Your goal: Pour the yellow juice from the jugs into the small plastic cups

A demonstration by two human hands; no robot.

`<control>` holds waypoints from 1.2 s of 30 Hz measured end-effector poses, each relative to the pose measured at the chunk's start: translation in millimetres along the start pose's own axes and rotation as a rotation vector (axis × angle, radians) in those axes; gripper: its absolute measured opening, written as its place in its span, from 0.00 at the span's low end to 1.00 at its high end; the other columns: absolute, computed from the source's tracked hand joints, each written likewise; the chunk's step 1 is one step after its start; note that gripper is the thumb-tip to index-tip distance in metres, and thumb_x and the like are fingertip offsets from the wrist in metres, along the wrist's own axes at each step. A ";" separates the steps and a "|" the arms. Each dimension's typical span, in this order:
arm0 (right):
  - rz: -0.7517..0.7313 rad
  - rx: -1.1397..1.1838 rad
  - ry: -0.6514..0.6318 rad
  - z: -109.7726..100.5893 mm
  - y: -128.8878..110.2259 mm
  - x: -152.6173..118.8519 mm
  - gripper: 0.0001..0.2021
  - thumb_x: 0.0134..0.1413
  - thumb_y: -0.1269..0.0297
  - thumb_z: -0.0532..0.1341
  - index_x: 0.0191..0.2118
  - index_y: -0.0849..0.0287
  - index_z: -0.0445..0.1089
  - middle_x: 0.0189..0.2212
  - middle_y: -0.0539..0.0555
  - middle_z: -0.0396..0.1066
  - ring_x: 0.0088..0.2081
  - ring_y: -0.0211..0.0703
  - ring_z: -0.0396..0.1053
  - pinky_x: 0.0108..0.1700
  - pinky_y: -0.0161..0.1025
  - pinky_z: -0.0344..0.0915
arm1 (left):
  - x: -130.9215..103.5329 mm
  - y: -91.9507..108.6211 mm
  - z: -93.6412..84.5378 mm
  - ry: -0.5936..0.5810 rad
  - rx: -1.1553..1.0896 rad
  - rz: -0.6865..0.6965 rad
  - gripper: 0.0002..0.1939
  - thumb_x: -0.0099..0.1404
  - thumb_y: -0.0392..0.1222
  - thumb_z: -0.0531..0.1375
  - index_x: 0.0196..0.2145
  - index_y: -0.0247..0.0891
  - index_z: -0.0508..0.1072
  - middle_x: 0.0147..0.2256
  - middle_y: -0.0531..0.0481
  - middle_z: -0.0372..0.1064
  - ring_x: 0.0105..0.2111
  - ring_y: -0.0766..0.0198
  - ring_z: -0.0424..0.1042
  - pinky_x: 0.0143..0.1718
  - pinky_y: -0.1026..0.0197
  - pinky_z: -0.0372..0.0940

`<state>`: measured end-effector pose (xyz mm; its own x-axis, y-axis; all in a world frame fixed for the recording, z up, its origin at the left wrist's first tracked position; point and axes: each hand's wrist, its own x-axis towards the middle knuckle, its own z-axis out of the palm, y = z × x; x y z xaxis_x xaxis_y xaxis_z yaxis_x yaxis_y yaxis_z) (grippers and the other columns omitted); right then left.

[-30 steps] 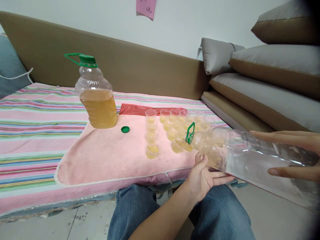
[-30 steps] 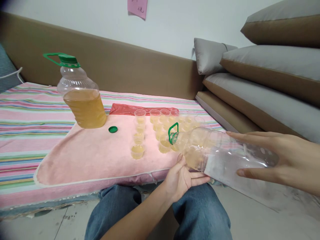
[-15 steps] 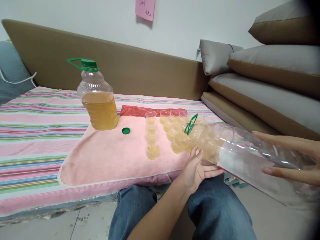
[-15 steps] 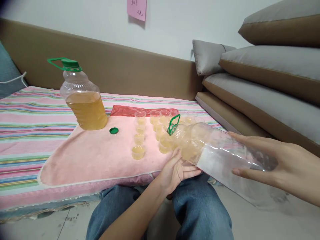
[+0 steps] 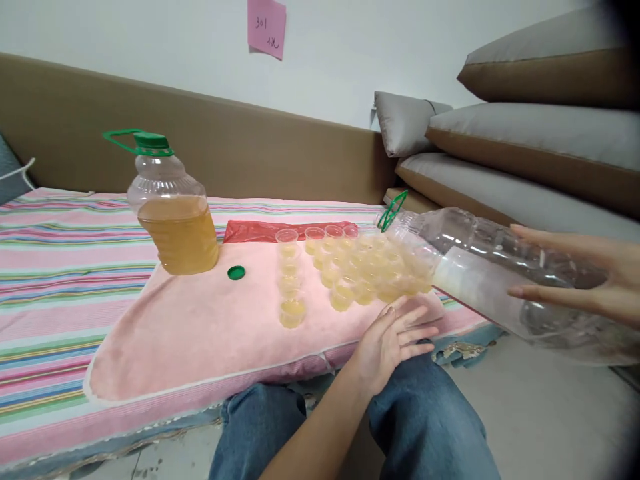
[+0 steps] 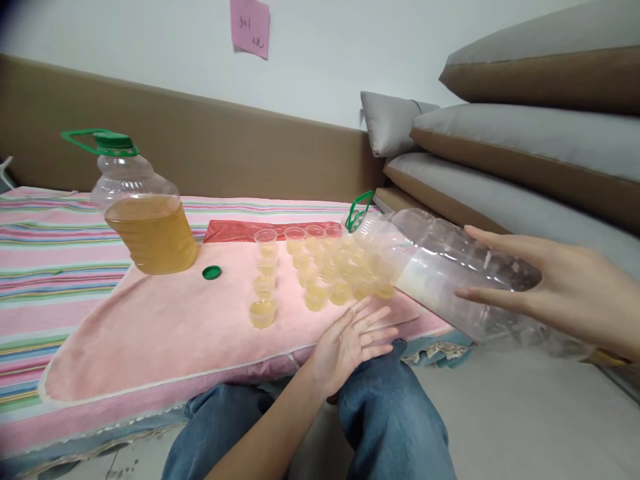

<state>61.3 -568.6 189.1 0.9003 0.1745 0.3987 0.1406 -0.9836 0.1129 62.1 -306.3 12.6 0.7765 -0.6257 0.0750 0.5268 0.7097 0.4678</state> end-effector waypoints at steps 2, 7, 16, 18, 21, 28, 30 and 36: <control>0.052 -0.013 -0.017 -4.0 9.7 3.4 0.42 0.41 0.30 0.58 0.62 0.41 0.61 0.61 0.47 0.65 0.57 0.62 0.68 0.56 0.56 0.69 | 0.0 -1.8 -1.9 -0.028 0.088 -0.028 0.23 0.67 0.53 0.55 0.55 0.40 0.69 0.59 0.38 0.65 0.50 0.51 0.74 0.53 0.49 0.63; 0.171 -0.127 -0.022 -17.0 23.2 3.0 0.46 0.39 0.27 0.57 0.62 0.48 0.64 0.58 0.53 0.70 0.54 0.68 0.70 0.54 0.56 0.69 | 1.2 -10.6 -4.8 -0.075 0.398 -0.165 0.20 0.60 0.54 0.61 0.39 0.34 0.79 0.46 0.36 0.76 0.42 0.51 0.77 0.49 0.52 0.65; 0.295 -0.116 -0.091 -37.2 32.3 -21.7 0.49 0.38 0.27 0.56 0.62 0.55 0.65 0.55 0.58 0.72 0.52 0.69 0.71 0.53 0.57 0.68 | 5.8 -22.5 -10.8 0.100 0.513 -0.184 0.22 0.51 0.58 0.67 0.18 0.35 0.75 0.23 0.46 0.74 0.28 0.62 0.73 0.37 0.61 0.64; 0.258 -0.113 -0.102 -34.8 39.2 -29.4 0.48 0.40 0.28 0.57 0.62 0.56 0.65 0.56 0.58 0.71 0.53 0.67 0.71 0.54 0.55 0.68 | 5.9 -22.1 -11.0 0.136 0.513 -0.165 0.22 0.51 0.58 0.66 0.15 0.35 0.73 0.21 0.47 0.72 0.27 0.62 0.72 0.35 0.62 0.63; 0.203 -0.109 -0.109 -29.1 49.2 -40.8 0.47 0.41 0.29 0.58 0.62 0.56 0.65 0.57 0.58 0.70 0.54 0.64 0.70 0.53 0.52 0.69 | 6.2 -21.9 -11.8 0.176 0.511 -0.160 0.23 0.51 0.58 0.67 0.13 0.36 0.71 0.20 0.48 0.71 0.26 0.63 0.72 0.36 0.61 0.63; 0.127 -0.145 -0.135 -21.4 56.4 -53.9 0.46 0.44 0.30 0.56 0.64 0.56 0.62 0.57 0.62 0.70 0.54 0.62 0.69 0.52 0.54 0.69 | 6.1 -21.9 -14.0 0.200 0.500 -0.154 0.24 0.50 0.59 0.67 0.13 0.36 0.70 0.20 0.48 0.70 0.26 0.63 0.70 0.37 0.60 0.63; 0.084 -0.162 -0.149 -19.4 57.5 -54.2 0.45 0.46 0.31 0.56 0.64 0.57 0.62 0.57 0.62 0.69 0.54 0.62 0.69 0.52 0.54 0.68 | 5.8 -21.7 -14.3 0.204 0.493 -0.152 0.24 0.50 0.59 0.67 0.13 0.36 0.69 0.20 0.49 0.70 0.26 0.64 0.70 0.36 0.61 0.63; -0.065 -0.222 -0.111 -11.9 61.8 -50.9 0.43 0.50 0.35 0.57 0.65 0.60 0.61 0.56 0.63 0.70 0.51 0.61 0.70 0.52 0.55 0.67 | 5.6 -21.9 -15.5 0.210 0.470 -0.140 0.24 0.50 0.58 0.68 0.13 0.36 0.70 0.20 0.49 0.70 0.26 0.64 0.70 0.36 0.61 0.64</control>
<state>19.3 -637.8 186.7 0.9339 0.2186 0.2828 0.1167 -0.9343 0.3368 60.3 -320.3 -10.8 0.7874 -0.5920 -0.1717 0.4560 0.3720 0.8085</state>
